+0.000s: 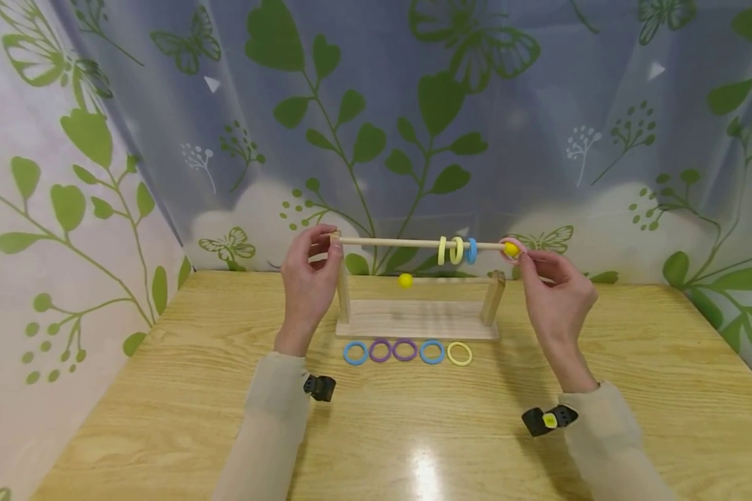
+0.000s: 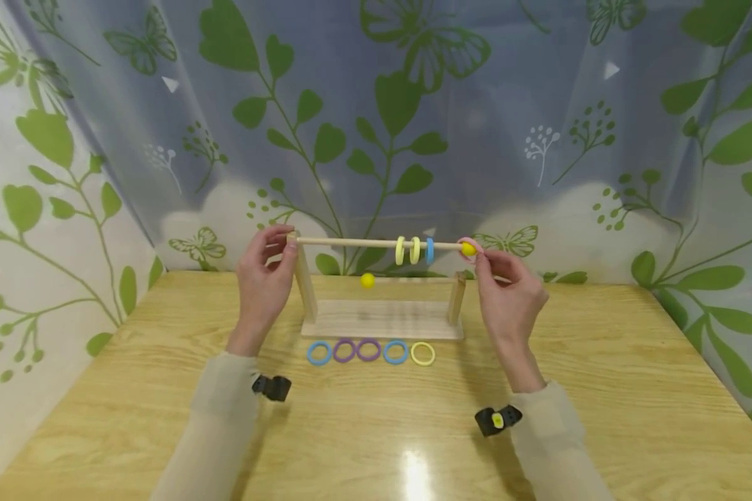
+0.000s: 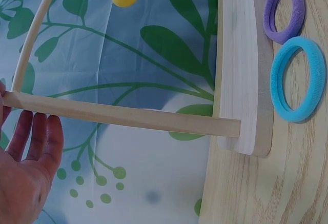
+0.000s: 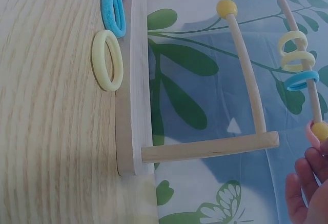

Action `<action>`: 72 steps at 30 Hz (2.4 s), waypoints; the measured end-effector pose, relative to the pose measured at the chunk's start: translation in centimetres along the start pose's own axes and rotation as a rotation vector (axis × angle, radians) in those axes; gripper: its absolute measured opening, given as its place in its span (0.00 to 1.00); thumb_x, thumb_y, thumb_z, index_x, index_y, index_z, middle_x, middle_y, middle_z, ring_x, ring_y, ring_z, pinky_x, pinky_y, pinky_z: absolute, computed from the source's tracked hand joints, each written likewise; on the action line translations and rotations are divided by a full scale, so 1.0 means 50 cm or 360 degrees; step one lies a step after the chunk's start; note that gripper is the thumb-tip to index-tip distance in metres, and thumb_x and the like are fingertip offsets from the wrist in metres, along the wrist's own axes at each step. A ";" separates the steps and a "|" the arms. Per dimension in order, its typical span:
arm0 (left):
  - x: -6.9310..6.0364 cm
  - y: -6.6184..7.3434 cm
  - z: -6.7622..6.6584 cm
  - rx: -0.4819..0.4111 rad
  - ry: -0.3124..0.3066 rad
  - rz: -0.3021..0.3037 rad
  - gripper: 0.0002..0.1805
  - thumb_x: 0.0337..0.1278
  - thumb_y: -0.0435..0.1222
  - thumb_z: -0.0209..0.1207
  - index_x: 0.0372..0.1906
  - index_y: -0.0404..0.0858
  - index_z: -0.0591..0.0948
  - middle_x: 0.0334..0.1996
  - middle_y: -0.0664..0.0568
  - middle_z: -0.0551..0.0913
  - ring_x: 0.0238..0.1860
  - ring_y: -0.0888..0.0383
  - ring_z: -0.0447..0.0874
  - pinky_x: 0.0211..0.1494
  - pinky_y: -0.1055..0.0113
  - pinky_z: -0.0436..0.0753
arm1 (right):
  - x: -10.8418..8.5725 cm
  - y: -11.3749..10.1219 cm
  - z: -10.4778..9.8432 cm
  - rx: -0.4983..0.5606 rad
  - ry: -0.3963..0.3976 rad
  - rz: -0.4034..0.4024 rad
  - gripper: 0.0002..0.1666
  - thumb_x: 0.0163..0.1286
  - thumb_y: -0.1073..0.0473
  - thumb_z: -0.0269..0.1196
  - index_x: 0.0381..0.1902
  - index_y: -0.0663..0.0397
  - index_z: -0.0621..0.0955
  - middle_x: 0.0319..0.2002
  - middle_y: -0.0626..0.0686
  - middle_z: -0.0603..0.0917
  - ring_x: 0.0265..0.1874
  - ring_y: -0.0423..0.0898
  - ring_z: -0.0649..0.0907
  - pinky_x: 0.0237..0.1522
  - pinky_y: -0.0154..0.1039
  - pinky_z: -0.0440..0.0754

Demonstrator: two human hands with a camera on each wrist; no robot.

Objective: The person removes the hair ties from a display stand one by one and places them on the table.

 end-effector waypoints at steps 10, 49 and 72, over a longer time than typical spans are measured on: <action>-0.003 0.003 0.001 -0.0014 -0.0016 -0.0009 0.12 0.68 0.32 0.61 0.53 0.37 0.84 0.46 0.44 0.84 0.46 0.52 0.88 0.43 0.78 0.84 | 0.002 0.033 -0.005 0.0048 0.0009 0.0124 0.12 0.66 0.57 0.72 0.41 0.61 0.90 0.26 0.23 0.82 0.26 0.23 0.83 0.31 0.17 0.80; 0.001 0.002 -0.002 -0.0008 -0.0013 -0.0022 0.12 0.68 0.32 0.61 0.53 0.38 0.84 0.46 0.45 0.84 0.45 0.53 0.88 0.44 0.67 0.87 | -0.026 0.019 -0.060 -0.0144 -0.0447 0.0234 0.11 0.67 0.58 0.71 0.42 0.60 0.88 0.24 0.20 0.82 0.23 0.29 0.85 0.31 0.20 0.81; 0.001 0.000 -0.002 -0.0039 -0.0004 -0.0008 0.11 0.68 0.33 0.62 0.53 0.39 0.84 0.46 0.44 0.84 0.45 0.51 0.88 0.41 0.75 0.84 | -0.078 0.011 -0.038 -0.0233 -0.0734 0.0241 0.11 0.67 0.55 0.71 0.42 0.57 0.89 0.33 0.58 0.92 0.26 0.25 0.84 0.29 0.22 0.81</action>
Point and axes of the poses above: each hand's wrist, its own x-axis towards the middle knuckle, its own z-axis out of the palm, y = z × x, the point moved 3 cm from there along x, towards the middle knuckle
